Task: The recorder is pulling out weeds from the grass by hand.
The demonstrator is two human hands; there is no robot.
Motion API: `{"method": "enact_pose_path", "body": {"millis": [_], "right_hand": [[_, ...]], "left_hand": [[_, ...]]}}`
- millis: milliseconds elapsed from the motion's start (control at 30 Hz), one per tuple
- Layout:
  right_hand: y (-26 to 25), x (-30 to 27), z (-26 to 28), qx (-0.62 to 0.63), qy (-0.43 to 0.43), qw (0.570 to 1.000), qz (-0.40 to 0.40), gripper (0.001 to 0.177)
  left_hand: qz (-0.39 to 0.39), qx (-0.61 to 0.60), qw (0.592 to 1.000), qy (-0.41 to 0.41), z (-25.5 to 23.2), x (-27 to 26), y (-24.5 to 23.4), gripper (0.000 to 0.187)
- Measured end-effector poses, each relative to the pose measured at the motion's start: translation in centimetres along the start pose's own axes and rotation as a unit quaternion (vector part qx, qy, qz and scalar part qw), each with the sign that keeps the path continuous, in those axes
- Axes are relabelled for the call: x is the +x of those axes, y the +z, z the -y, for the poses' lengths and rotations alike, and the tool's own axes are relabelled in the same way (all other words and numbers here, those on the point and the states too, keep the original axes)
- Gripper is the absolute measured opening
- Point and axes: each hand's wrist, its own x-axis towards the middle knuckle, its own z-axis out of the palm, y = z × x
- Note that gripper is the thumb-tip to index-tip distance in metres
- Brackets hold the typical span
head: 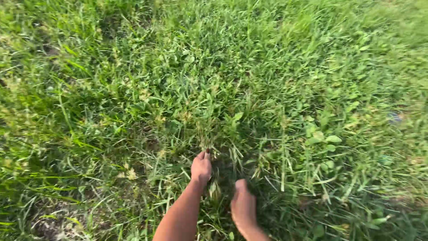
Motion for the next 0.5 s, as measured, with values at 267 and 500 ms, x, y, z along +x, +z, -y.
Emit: {"method": "enact_pose_path", "body": {"millis": [267, 500], "right_hand": [[-1.7, -4.2, -1.9, 0.099, -0.09, 0.991, -0.023, 0.013], [-5.7, -3.2, 2.0, 0.051, -0.012, 0.996, 0.068, 0.031]], "left_hand": [[0.0, 0.049, 0.996, -0.079, 3.0, -3.8, -10.3, 0.04], [-0.065, 0.132, 0.989, -0.011, 1.8, -4.4, -11.9, 0.037]]}}
